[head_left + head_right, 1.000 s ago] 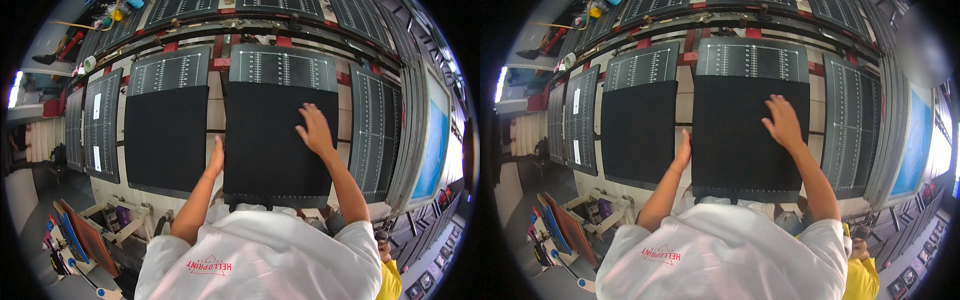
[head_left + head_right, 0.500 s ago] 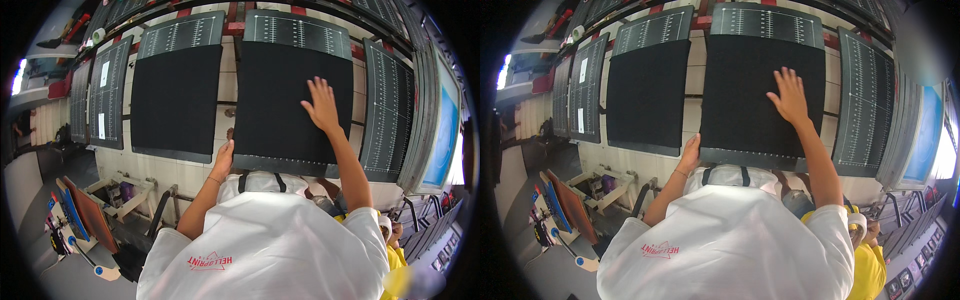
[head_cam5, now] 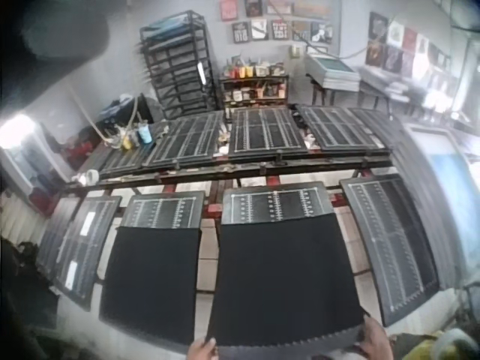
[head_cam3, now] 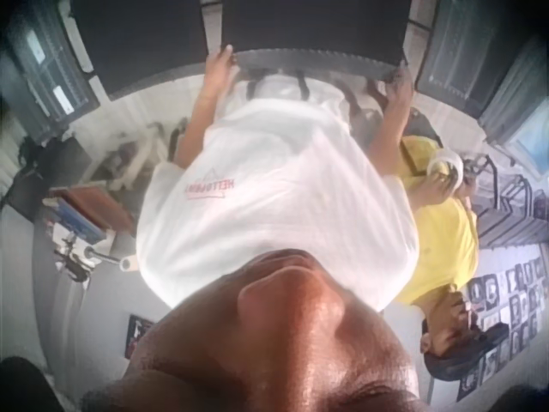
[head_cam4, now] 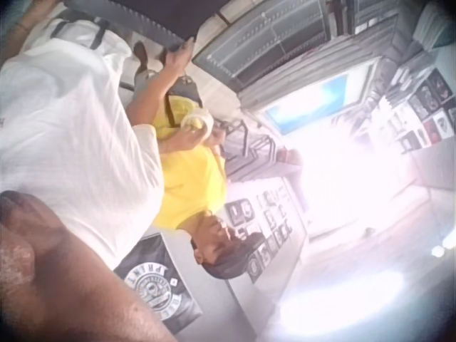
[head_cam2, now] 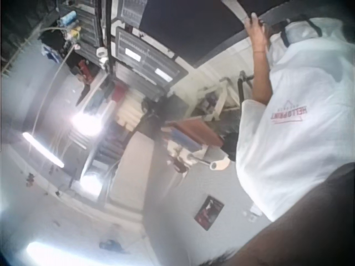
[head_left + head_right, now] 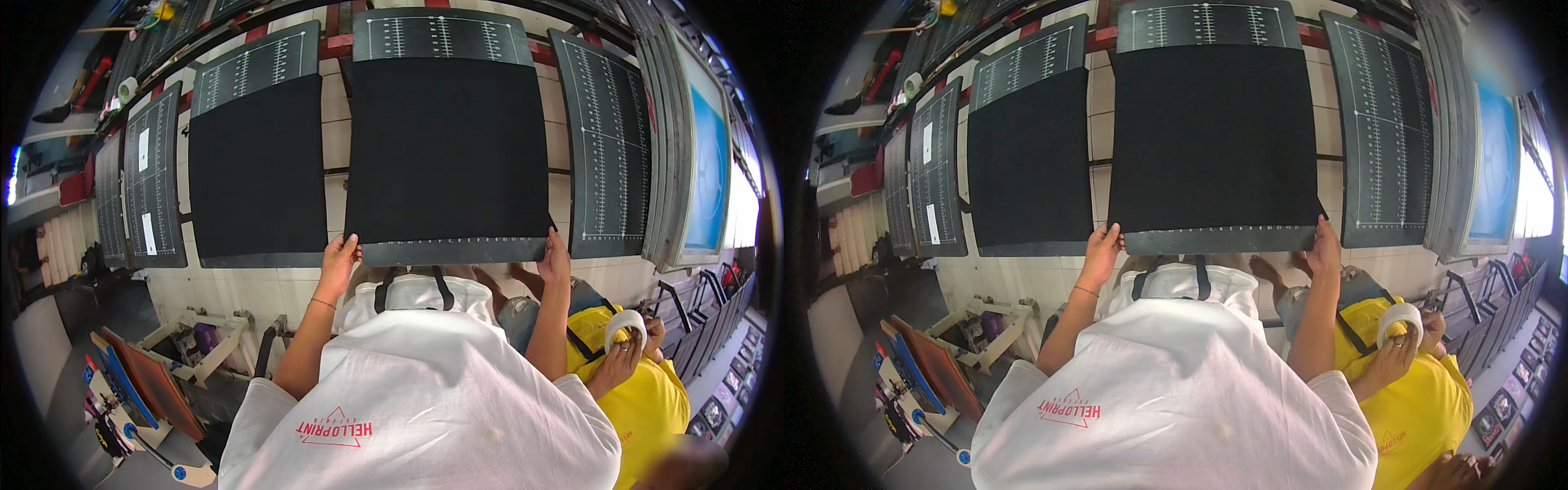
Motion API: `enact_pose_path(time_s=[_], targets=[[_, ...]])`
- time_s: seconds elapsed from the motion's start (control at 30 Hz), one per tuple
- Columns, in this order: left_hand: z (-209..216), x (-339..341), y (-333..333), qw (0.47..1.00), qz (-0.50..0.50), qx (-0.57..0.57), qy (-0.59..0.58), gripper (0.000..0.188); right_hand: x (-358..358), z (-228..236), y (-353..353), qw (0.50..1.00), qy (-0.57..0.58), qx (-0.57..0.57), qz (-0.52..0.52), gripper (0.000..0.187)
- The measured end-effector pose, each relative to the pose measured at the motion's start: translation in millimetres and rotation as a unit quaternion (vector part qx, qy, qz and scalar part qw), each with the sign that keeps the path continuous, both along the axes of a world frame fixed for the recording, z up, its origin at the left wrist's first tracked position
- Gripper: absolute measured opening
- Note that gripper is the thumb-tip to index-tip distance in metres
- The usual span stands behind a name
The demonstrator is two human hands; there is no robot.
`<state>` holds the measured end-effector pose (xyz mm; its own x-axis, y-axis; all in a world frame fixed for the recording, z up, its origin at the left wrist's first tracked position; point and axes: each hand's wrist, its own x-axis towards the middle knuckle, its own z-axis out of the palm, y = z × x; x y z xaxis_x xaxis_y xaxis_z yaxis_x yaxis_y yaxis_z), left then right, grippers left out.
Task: The person organizes paper and tape on a workbench, then aligns a black fabric panel onto a screen-printing platen and smooths it down.
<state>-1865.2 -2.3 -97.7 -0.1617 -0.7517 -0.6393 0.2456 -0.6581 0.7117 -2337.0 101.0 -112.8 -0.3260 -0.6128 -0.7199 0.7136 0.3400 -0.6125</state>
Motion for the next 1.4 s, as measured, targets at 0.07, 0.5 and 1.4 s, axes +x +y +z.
enact_pose_path(time_s=[0.07,0.5,1.4], targets=[[-1.1,2.2,0.5,1.000,-0.002,-0.009,0.011,0.021,2.8,-0.3,0.6,0.998,0.017,0.019,-0.058,0.026],[-14.0,4.4,11.4,0.994,0.089,0.004,0.066,0.019,7.5,5.9,17.4,0.997,-0.005,-0.032,-0.073,0.022],[-27.4,4.6,13.0,0.995,0.033,0.074,0.051,0.019,112.4,98.3,-153.8,0.590,0.721,-0.078,0.355,0.050]])
